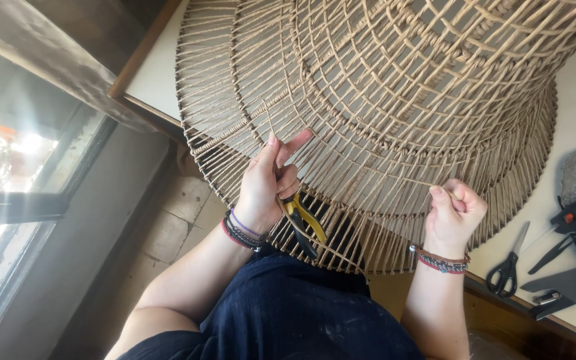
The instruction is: Trimming and weaving wicker strands to finish a large conical lampshade on a workbench.
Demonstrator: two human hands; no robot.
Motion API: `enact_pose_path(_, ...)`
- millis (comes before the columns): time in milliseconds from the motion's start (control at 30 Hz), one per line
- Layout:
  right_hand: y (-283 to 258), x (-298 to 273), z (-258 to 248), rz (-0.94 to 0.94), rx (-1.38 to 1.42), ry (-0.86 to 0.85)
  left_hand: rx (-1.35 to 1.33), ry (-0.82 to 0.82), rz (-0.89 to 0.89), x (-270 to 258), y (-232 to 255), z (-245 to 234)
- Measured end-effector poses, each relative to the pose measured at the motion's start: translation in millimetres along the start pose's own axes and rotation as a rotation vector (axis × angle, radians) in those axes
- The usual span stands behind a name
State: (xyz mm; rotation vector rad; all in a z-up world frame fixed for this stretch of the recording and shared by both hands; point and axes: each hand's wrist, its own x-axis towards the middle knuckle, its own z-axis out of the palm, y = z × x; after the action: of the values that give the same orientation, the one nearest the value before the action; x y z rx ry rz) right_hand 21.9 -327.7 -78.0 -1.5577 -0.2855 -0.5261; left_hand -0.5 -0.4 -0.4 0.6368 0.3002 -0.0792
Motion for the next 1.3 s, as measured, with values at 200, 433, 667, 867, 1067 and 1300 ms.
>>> enact_pose_path(200, 15, -7, -3, -0.004, 0.043, 0.103, 0.013, -0.008, 0.014, 3, -3, -3)
enact_pose_path(433, 17, -7, 3, 0.005, 0.028, 0.198, 0.027, -0.026, 0.009, 1, -2, 0)
enact_pose_path(667, 7, -4, 11, 0.040, 0.022, 0.268, 0.102, -0.086, 0.053, -4, -5, -3)
enact_pose_path(867, -6, -2, 8, 0.075, -0.028, 0.131, 0.241, -0.118, 0.141, -9, 3, -15)
enact_pose_path(1067, -15, 2, 3, -0.050, -0.216, -0.070, 0.352, -0.259, 0.218, -13, -11, -9)
enact_pose_path(1300, -17, 3, 25, 0.077, -0.038, 0.227, 0.396, -0.217, 0.215, -18, -9, -13)
